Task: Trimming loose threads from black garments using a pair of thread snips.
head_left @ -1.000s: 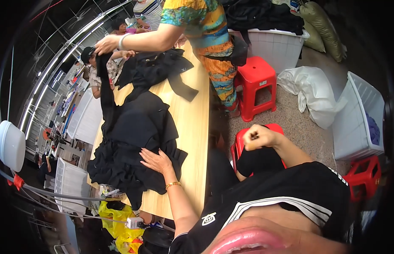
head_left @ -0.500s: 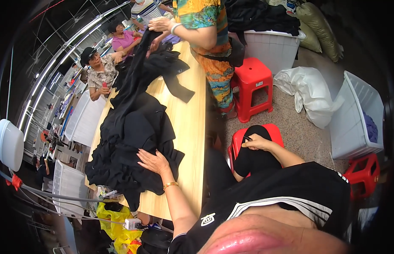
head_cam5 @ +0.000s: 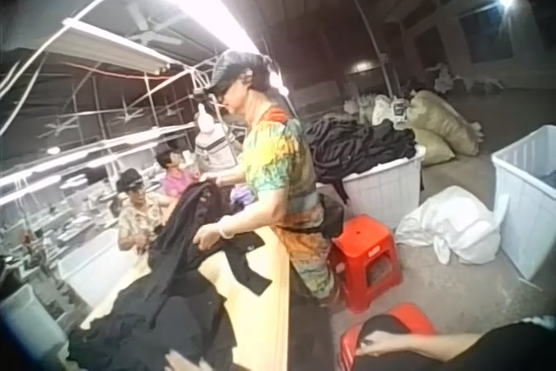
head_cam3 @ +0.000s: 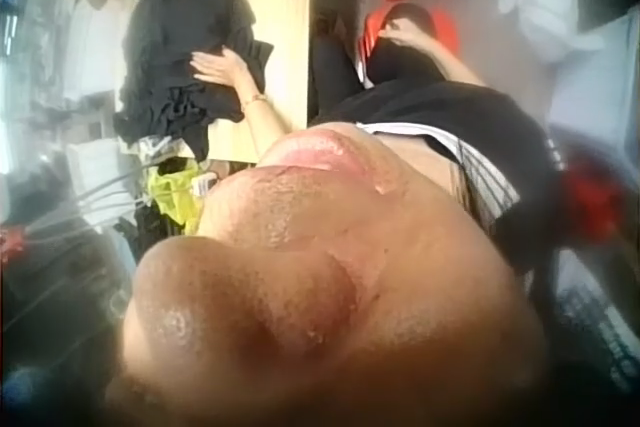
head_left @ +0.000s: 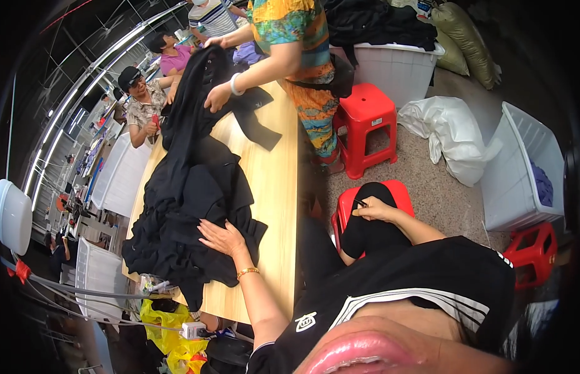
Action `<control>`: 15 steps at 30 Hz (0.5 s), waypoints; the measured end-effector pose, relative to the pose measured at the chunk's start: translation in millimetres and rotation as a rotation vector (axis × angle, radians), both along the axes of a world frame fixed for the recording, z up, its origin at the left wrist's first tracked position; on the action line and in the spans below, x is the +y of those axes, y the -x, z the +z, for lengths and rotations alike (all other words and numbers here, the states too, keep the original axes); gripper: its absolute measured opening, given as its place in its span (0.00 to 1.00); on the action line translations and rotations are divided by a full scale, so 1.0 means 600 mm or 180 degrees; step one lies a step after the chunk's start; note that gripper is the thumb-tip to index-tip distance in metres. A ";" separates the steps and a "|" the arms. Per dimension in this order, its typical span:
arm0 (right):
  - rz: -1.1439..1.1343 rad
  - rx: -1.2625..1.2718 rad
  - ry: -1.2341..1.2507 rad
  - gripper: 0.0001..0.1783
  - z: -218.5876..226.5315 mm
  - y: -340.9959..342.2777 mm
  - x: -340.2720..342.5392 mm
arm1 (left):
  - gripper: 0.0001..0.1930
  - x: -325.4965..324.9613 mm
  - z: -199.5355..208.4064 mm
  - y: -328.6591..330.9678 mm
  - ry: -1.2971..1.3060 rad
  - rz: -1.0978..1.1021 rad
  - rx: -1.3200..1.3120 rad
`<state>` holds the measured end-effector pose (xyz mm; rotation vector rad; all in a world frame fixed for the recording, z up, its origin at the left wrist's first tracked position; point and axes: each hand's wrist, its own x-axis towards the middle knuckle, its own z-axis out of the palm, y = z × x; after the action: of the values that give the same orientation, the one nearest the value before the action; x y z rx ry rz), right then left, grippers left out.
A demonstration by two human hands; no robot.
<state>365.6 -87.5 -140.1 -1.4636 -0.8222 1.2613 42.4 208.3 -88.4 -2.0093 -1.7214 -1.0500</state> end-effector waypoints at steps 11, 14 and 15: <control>-0.0017 -0.0241 -0.0165 0.17 -0.006 0.004 -0.003 | 0.42 -0.024 0.030 -0.012 0.0065 -0.0083 -0.0077; -0.0016 -0.0323 -0.0175 0.18 -0.009 0.007 -0.004 | 0.43 -0.024 0.023 -0.007 0.0071 -0.0074 -0.0112; 0.0014 -0.0385 -0.0112 0.16 -0.002 0.010 -0.004 | 0.43 -0.024 0.021 -0.002 0.0050 -0.0072 -0.0129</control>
<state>359.9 -90.2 -141.2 -1.5218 -0.9237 1.1648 43.7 193.8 -76.1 -2.0351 -1.7365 -1.0951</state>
